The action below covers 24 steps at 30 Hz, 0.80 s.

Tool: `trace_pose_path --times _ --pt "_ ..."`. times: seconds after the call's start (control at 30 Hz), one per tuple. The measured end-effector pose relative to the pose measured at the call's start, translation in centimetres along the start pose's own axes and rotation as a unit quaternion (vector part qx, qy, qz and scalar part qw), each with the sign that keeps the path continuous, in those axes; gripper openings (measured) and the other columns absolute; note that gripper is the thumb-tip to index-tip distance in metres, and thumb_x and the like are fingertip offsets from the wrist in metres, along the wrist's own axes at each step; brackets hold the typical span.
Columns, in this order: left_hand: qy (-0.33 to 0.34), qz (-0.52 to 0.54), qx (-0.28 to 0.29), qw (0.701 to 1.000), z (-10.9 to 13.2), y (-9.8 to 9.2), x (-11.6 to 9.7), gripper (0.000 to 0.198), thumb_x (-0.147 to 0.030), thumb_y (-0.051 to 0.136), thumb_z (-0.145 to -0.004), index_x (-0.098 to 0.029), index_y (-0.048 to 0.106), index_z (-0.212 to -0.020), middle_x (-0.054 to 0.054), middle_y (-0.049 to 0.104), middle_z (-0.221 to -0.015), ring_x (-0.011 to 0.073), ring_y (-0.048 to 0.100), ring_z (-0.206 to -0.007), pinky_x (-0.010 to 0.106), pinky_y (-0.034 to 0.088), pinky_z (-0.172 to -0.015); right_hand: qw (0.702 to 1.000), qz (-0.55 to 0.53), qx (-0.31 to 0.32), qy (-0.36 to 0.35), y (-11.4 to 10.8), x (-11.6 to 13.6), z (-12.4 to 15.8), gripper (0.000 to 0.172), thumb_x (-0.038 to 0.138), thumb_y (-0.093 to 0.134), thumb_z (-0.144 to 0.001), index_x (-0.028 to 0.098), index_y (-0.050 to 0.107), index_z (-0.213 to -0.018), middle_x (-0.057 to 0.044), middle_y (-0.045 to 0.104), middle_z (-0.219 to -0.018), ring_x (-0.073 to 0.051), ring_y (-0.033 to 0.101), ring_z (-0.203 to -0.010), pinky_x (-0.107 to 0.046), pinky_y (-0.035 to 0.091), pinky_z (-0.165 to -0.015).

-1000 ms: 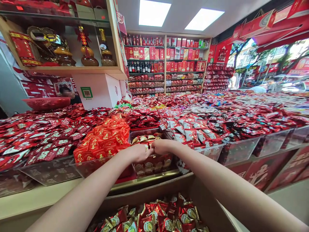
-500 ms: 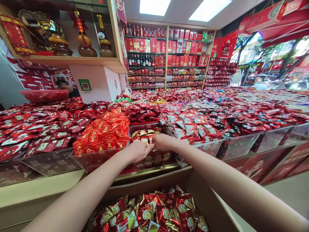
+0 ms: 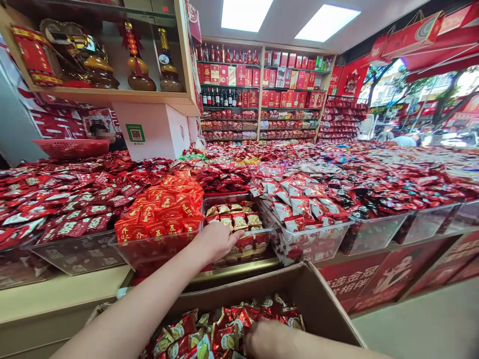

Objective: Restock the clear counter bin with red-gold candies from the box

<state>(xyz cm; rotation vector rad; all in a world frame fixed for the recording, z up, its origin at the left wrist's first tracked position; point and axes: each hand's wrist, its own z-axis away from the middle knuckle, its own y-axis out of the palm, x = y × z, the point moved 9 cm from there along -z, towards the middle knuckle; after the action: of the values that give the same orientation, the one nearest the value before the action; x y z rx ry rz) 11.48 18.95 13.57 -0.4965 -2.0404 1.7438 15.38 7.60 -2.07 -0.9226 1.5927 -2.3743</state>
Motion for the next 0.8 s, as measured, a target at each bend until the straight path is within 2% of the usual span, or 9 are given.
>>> trace_pose_path --times 0.03,0.1,0.17,0.33,0.47,0.53,0.63,0.73,0.8 --pt "-0.001 -0.003 -0.003 1.000 0.0 0.0 0.0 0.070 -0.056 0.009 -0.078 -0.013 0.064 -0.068 0.014 0.064 -0.070 0.0234 0.059 -0.067 0.030 0.039 -0.059 1.000 0.004 0.012 0.019 2.4 -1.0 -0.8 0.021 0.031 0.053 -0.056 0.032 0.063 -0.075 -0.008 0.064 -0.073 -0.029 0.059 -0.072 -0.040 0.044 -0.054" --pt "-0.004 -0.009 -0.008 1.000 -0.1 0.1 0.1 0.070 -0.056 0.009 -0.078 -0.013 0.063 -0.068 0.014 0.064 -0.070 0.0235 0.059 -0.068 0.030 0.039 -0.059 0.997 0.017 0.010 0.071 5.7 -2.8 -2.3 0.032 0.037 0.048 -0.060 0.032 0.061 -0.089 -0.010 0.063 -0.088 -0.032 0.057 -0.082 -0.044 0.043 -0.058" --pt "-0.004 -0.012 -0.013 1.000 0.0 0.1 0.1 0.070 -0.056 0.009 -0.078 -0.013 0.063 -0.068 0.014 0.064 -0.069 0.0230 0.059 -0.068 0.030 0.040 -0.060 0.995 0.024 0.006 0.093 7.2 -3.7 -3.2 0.043 0.042 0.044 -0.062 0.029 0.056 -0.101 -0.012 0.059 -0.099 -0.033 0.054 -0.089 -0.048 0.042 -0.063" --pt "0.001 -0.005 -0.035 0.999 0.3 0.2 0.1 0.068 -0.057 0.010 -0.078 -0.014 0.062 -0.067 0.013 0.064 -0.069 0.0233 0.059 -0.070 0.031 0.040 -0.063 0.995 0.087 0.000 0.050 7.0 -3.6 -3.4 0.043 0.040 0.042 -0.066 0.029 0.054 -0.106 -0.014 0.057 -0.102 -0.033 0.053 -0.091 -0.048 0.043 -0.060" --pt "0.010 0.016 -0.064 0.998 0.1 -0.4 -0.1 0.063 -0.055 0.015 -0.079 -0.014 0.060 -0.065 0.014 0.063 -0.068 0.0254 0.058 -0.069 0.035 0.042 -0.062 0.994 0.104 -0.014 0.039 6.8 -3.9 -4.0 0.035 0.027 0.049 -0.063 0.029 0.059 -0.097 -0.010 0.064 -0.078 -0.028 0.059 -0.074 -0.044 0.044 -0.060" --pt "0.024 0.037 -0.083 0.996 0.2 -1.3 -0.3 0.055 -0.051 0.020 -0.081 -0.014 0.060 -0.068 0.012 0.062 -0.069 0.0239 0.057 -0.071 0.034 0.042 -0.064 0.993 0.112 0.022 0.009 6.9 -3.4 -4.3 0.027 0.023 0.053 -0.060 0.031 0.062 -0.085 -0.004 0.063 -0.065 -0.025 0.059 -0.066 -0.042 0.044 -0.066" --pt "0.058 0.083 -0.124 0.987 2.0 -3.2 -1.2 0.035 -0.036 0.027 -0.084 -0.017 0.056 -0.087 0.007 0.062 -0.087 0.0178 0.053 -0.088 0.028 0.039 -0.081 0.994 0.097 0.039 -0.003 4.3 -2.1 -3.2 0.019 0.026 0.060 -0.055 0.026 0.062 -0.073 -0.002 0.060 -0.061 -0.023 0.057 -0.070 -0.036 0.044 -0.069" --pt "0.049 0.158 -0.165 0.972 5.9 -4.2 -1.7 0.027 -0.027 0.027 -0.086 -0.020 0.048 -0.101 0.004 0.057 -0.102 0.0124 0.048 -0.098 0.022 0.035 -0.088 0.995 -0.036 -0.085 -0.029 -2.2 0.0 -0.7 0.033 0.042 0.062 -0.051 0.021 0.057 -0.077 -0.003 0.058 -0.072 -0.020 0.052 -0.073 -0.028 0.042 -0.060" --pt "-0.038 0.327 -0.149 0.932 8.4 -2.8 -0.6 0.022 -0.030 0.036 -0.083 -0.023 0.049 -0.099 0.002 0.058 -0.101 0.0131 0.052 -0.092 0.021 0.041 -0.082 0.977 -0.147 -0.144 -0.054 -5.8 1.1 0.9 0.037 0.044 0.060 -0.054 0.020 0.051 -0.080 0.000 0.056 -0.073 -0.014 0.048 -0.064 -0.023 0.038 -0.053"
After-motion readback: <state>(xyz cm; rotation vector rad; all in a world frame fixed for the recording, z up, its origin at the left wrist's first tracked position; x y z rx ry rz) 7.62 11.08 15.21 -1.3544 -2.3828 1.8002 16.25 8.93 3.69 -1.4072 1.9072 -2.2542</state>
